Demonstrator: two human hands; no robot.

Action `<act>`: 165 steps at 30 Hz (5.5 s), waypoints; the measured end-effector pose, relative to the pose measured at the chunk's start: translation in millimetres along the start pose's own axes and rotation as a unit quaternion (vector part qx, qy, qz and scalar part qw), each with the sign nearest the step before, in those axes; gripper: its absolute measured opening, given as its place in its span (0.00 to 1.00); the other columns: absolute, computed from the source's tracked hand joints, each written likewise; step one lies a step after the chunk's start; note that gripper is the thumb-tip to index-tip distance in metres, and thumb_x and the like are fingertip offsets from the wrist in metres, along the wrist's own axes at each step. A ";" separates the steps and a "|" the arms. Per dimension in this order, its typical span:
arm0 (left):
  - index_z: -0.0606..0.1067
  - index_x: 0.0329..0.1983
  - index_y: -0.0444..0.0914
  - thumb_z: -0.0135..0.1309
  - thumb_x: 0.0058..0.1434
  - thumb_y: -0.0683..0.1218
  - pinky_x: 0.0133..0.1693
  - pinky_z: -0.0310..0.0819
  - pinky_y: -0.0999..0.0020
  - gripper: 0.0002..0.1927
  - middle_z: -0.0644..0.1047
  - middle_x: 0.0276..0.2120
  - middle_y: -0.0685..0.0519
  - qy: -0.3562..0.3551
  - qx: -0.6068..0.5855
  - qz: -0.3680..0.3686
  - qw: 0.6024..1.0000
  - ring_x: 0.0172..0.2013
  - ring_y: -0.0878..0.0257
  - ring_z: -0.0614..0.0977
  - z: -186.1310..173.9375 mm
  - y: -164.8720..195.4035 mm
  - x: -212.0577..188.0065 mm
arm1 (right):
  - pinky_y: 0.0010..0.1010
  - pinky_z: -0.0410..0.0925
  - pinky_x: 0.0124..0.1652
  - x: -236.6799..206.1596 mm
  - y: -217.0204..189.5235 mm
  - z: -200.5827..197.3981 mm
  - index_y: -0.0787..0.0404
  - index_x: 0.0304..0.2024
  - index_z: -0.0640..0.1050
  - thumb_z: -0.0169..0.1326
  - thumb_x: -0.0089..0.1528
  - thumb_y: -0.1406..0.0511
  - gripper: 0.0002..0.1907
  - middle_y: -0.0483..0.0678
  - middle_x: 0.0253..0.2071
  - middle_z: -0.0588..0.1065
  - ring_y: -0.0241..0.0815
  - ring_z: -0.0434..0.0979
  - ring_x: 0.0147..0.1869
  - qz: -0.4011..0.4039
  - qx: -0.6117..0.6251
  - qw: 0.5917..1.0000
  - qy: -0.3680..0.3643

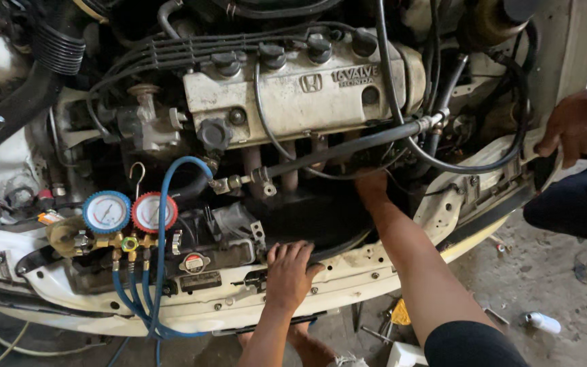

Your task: The person installs a black rubber hose into a car engine bay, connecting it to fittings and tightening them with a wrench. Another person assists by holding parts and handing tools.

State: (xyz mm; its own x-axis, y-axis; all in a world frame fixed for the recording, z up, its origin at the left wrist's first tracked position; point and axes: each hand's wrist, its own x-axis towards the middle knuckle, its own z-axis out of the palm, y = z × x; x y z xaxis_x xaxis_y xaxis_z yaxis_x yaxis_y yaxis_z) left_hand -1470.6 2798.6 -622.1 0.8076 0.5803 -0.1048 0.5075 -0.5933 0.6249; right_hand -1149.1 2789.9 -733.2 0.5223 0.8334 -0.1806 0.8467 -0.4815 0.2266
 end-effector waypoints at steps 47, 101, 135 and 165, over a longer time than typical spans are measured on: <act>0.70 0.58 0.38 0.61 0.61 0.51 0.66 0.50 0.41 0.25 0.67 0.61 0.40 -0.049 -0.163 0.211 0.962 0.67 0.42 0.62 -26.8 153.7 197.9 | 0.45 0.73 0.50 -372.0 24.3 -90.5 0.57 0.59 0.74 0.56 0.60 0.50 0.29 0.62 0.42 0.82 0.60 0.82 0.49 0.239 0.462 0.817 -0.248; 0.74 0.30 0.44 0.68 0.44 0.45 0.48 0.64 0.53 0.13 0.72 0.33 0.53 -0.060 -0.131 0.326 0.935 0.42 0.51 0.76 -87.6 95.5 90.4 | 0.26 0.65 0.30 -292.3 4.6 -178.7 0.67 0.44 0.80 0.54 0.68 0.63 0.12 0.44 0.31 0.75 0.34 0.71 0.31 0.434 0.731 0.513 0.115; 0.78 0.36 0.41 0.68 0.46 0.44 0.53 0.65 0.52 0.15 0.76 0.39 0.49 -0.113 -0.120 0.268 0.949 0.46 0.47 0.75 -76.7 114.0 109.4 | 0.26 0.72 0.33 -301.0 9.2 -173.7 0.66 0.44 0.77 0.51 0.68 0.60 0.14 0.43 0.33 0.77 0.32 0.77 0.33 0.499 0.730 0.425 0.194; 0.81 0.46 0.34 0.62 0.59 0.51 0.47 0.78 0.63 0.18 0.85 0.38 0.46 -0.429 -0.069 0.086 0.897 0.40 0.59 0.84 143.5 355.7 -120.7 | 0.30 0.73 0.34 -831.4 178.4 -81.7 0.64 0.45 0.80 0.55 0.63 0.58 0.16 0.49 0.33 0.82 0.37 0.82 0.32 0.609 0.628 0.473 0.101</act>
State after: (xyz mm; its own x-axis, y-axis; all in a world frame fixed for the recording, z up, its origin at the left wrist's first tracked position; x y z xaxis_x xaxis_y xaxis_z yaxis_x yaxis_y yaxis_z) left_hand -1344.4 2437.5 -498.3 0.8339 -0.1904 -0.5181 0.3598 -0.5241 0.7719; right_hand -1440.6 2033.2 -464.4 0.7876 -0.3224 -0.5252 -0.6123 -0.3132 -0.7260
